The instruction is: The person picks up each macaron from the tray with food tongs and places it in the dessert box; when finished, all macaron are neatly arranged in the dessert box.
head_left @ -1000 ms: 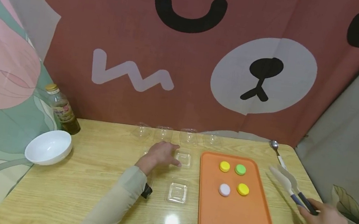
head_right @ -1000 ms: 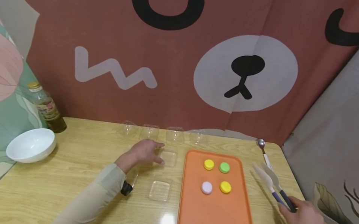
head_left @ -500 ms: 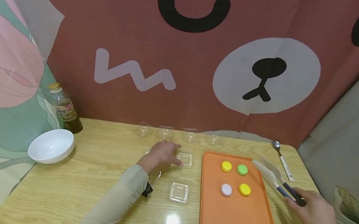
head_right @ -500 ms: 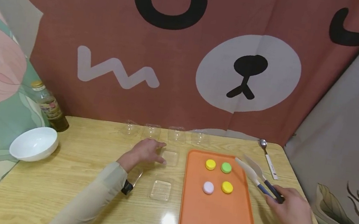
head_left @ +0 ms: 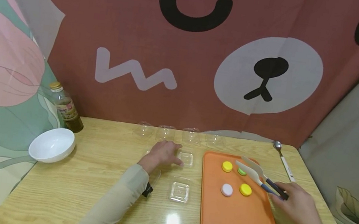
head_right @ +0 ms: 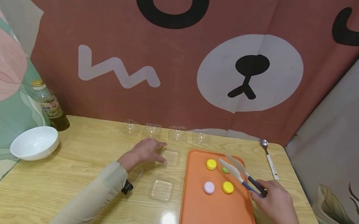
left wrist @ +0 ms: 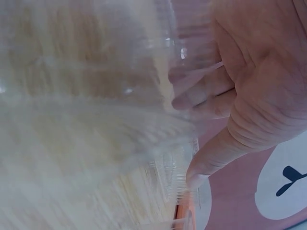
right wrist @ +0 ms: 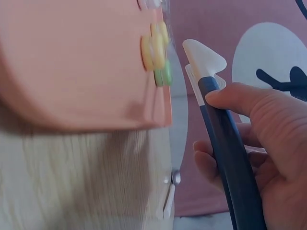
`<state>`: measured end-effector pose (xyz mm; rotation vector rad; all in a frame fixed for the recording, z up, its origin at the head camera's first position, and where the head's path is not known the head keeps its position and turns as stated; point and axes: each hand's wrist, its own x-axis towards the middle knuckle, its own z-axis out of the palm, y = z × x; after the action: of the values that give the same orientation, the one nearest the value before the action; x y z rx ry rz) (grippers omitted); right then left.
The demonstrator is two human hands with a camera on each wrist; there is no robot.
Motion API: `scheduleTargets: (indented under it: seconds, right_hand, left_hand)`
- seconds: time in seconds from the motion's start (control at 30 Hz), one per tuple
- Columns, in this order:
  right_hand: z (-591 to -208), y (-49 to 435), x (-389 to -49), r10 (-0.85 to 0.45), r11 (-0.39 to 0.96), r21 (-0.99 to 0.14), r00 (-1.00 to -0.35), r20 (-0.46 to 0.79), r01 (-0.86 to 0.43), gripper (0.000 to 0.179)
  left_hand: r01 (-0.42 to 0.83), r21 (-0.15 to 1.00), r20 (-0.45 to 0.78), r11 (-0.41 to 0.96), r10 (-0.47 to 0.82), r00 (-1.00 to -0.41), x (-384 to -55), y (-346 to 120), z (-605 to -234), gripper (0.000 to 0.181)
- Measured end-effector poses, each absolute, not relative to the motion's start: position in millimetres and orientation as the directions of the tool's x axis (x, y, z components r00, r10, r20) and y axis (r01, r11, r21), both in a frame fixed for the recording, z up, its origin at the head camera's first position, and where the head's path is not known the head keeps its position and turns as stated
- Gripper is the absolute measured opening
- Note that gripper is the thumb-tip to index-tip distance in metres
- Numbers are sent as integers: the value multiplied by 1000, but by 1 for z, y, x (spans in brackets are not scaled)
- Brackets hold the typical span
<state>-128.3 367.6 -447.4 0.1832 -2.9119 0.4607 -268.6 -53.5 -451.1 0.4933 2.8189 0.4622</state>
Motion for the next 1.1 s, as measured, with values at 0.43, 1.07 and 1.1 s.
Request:
scheduleTargets:
  seconds: [0.43, 1.07, 1.1]
  right_hand:
    - [-445, 353, -135, -162, 932, -295, -971, 177, -210, 40]
    - [-446, 348, -139, -175, 942, -269, -977, 120, -202, 38]
    - [-446, 348, -139, -177, 941, -268, -976, 123, -205, 38]
  left_hand:
    - [306, 303, -188, 903, 371, -909, -269, -49, -447, 80]
    - [312, 277, -166, 909, 365, -916, -269, -50, -449, 80]
    - [316, 269, -165, 910, 366, -916, -268, -50, -449, 80]
